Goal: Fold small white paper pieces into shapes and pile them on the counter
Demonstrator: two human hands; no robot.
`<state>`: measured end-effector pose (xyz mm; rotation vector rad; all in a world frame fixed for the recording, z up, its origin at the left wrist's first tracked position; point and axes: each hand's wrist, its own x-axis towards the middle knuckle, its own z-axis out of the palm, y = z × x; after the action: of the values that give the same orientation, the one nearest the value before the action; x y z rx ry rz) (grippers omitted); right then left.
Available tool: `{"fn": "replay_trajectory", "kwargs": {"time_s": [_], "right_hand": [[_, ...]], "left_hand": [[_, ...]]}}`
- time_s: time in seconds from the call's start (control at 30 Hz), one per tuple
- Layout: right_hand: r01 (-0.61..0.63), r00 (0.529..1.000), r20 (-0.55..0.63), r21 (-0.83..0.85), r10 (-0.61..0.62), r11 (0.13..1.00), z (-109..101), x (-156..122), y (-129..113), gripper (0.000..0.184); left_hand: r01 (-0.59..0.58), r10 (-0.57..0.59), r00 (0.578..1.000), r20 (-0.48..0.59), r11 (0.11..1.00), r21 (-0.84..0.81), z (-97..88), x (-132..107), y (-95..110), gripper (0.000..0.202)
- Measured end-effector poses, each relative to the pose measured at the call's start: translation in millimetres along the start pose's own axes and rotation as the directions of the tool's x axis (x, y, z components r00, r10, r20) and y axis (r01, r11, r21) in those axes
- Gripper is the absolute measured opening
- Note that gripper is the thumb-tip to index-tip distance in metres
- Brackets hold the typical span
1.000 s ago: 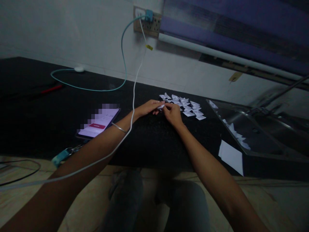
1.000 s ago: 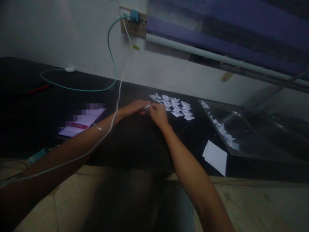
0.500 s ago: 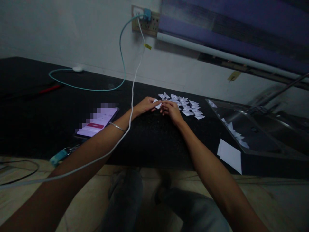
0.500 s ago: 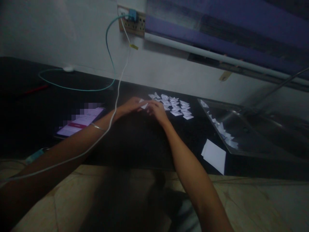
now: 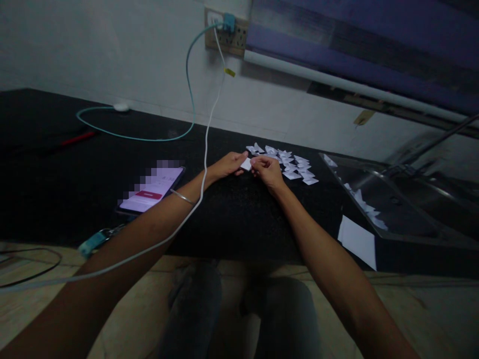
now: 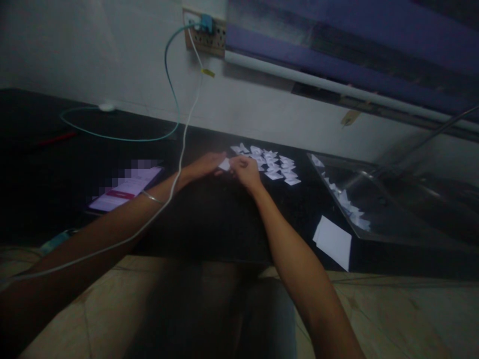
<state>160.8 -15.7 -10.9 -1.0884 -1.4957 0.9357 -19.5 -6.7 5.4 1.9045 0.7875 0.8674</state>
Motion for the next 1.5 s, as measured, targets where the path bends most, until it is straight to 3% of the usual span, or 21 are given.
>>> {"fn": "replay_trajectory", "kwargs": {"time_s": [0.23,0.33,0.53,0.73,0.83,0.97,1.13,1.5], "right_hand": [[-0.006,0.988,-0.155,-0.022,0.002,1.000,-3,6,9,0.016],[-0.006,0.995,-0.097,0.003,0.007,1.000,-3,5,8,0.021],[0.131,0.990,0.032,0.079,-0.134,0.988,-2,-1,2,0.053],[0.139,0.990,0.008,0.069,-0.140,0.988,-4,1,4,0.042],[0.137,0.990,-0.036,0.078,-0.135,0.987,-6,3,5,0.037],[0.118,0.991,-0.074,0.126,-0.109,0.985,-8,4,8,0.034],[0.093,0.995,-0.053,0.194,-0.084,0.977,-10,4,9,0.033],[0.086,0.993,-0.086,0.131,-0.075,0.988,-8,3,5,0.029]], "left_hand": [[0.011,-0.012,0.999,0.038,0.999,0.032,2.7,0,7,0.045],[-0.004,0.003,1.000,0.020,1.000,0.019,-1.5,-1,7,0.044],[0.073,-0.078,0.994,-0.070,0.994,-0.080,-6.2,2,1,0.043],[0.047,-0.054,0.998,-0.041,0.986,-0.161,-3.4,2,0,0.036],[0.041,-0.074,0.989,-0.127,0.969,-0.244,-3.1,2,-3,0.022],[-0.013,-0.061,0.973,-0.224,0.950,-0.313,-4.0,4,-6,0.036],[-0.072,0.004,0.965,-0.264,0.966,-0.248,-3.9,2,0,0.025],[-0.073,0.001,0.944,-0.330,0.976,-0.205,-1.6,4,1,0.017]]}}
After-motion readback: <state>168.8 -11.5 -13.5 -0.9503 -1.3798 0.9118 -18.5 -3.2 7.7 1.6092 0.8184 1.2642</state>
